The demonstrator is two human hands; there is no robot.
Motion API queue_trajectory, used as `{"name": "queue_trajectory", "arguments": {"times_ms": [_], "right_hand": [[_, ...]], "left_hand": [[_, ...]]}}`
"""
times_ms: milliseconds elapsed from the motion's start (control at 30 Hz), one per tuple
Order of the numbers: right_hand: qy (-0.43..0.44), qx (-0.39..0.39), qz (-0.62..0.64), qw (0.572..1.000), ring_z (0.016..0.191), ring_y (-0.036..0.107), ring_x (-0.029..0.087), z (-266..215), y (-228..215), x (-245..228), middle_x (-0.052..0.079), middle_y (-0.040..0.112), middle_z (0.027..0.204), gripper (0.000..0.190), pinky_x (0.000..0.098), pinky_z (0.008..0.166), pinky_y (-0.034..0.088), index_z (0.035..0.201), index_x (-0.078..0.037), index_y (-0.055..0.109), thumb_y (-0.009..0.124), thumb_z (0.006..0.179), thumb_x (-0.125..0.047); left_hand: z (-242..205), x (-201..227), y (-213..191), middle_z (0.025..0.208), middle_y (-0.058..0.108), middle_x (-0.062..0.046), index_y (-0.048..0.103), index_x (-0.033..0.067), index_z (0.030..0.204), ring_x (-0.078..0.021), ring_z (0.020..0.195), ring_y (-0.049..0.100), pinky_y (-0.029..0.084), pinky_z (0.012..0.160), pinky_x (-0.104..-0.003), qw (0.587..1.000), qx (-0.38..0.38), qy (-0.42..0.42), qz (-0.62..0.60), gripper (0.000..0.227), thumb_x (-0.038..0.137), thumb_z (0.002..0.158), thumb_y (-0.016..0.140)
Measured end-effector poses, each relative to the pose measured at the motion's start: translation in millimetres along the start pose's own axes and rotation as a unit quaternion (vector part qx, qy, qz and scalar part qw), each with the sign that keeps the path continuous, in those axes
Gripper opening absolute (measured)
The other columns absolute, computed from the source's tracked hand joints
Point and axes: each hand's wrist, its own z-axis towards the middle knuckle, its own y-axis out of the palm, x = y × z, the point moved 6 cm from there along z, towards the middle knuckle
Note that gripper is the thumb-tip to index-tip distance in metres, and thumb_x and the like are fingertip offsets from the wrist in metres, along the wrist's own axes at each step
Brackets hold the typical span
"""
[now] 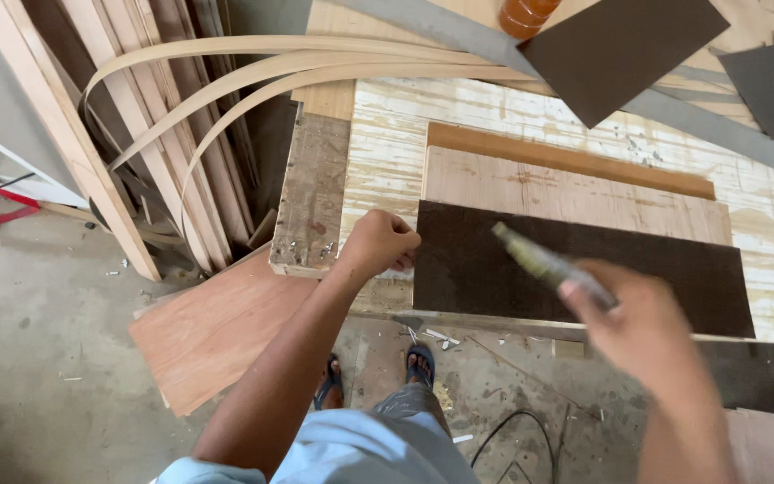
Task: The person applies adhesive from a bottle onto pieces of wood and spreads it evenly using a handheld spreader tool.
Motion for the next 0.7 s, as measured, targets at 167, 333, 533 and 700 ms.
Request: {"name": "queue_trajectory", "arguments": {"times_ms": [167,333,533,700], "right_hand": [[-0.220,0.205,-0.206,0.931,0.128,0.057,0.021,49.5,6.9,-24.2,-0.005,0.057,0.144,0.065,0.0405,0.105,0.052,0.142,-0.032,0.054,0.068,0.082,-0.009],[-0.230,0.094,-0.223,0.943,0.113,0.063,0.024,58.1,34.9,-43.3,0.005,0.059,0.139,0.053,0.0375,0.090,0.057,0.142,-0.023,0.053,0.056,0.091,-0.008],[-0.207,0.122,-0.247,0.939,0.097,0.072,0.029,85.6,37.5,-21.8,0.004,0.071,0.119,0.038,0.0455,0.080,0.063,0.122,-0.017,0.065,0.057,0.085,-0.010],[-0.244,0.062,-0.252,0.934,0.109,0.071,0.026,26.3,75.4,-51.4,0.000,0.070,0.122,0.034,0.0384,0.085,0.062,0.114,-0.021,0.072,0.060,0.083,-0.014]], "left_hand": [[2.0,-7.5,2.8,0.065,0.070,-0.016,0.068,-0.0014,0.068,-0.0199,0.057,0.069,0.064,0.060,-0.028,0.996,-0.002,-0.010,-0.084,0.022,0.007,0.087,0.059],[0.8,-8.2,3.7,0.063,0.069,-0.014,0.067,0.0001,0.066,-0.0178,0.055,0.068,0.060,0.055,-0.025,0.996,0.015,-0.006,-0.089,0.021,0.007,0.085,0.059],[16.4,-21.8,6.8,0.068,0.071,-0.018,0.069,-0.0050,0.081,-0.0218,0.056,0.071,0.062,0.059,-0.031,0.995,0.014,-0.008,-0.097,0.017,0.010,0.080,0.062],[38.7,-42.8,14.2,0.076,0.072,-0.025,0.070,-0.0145,0.097,-0.0275,0.061,0.074,0.064,0.064,-0.037,0.991,-0.002,-0.003,-0.135,0.031,0.011,0.078,0.067]]}}
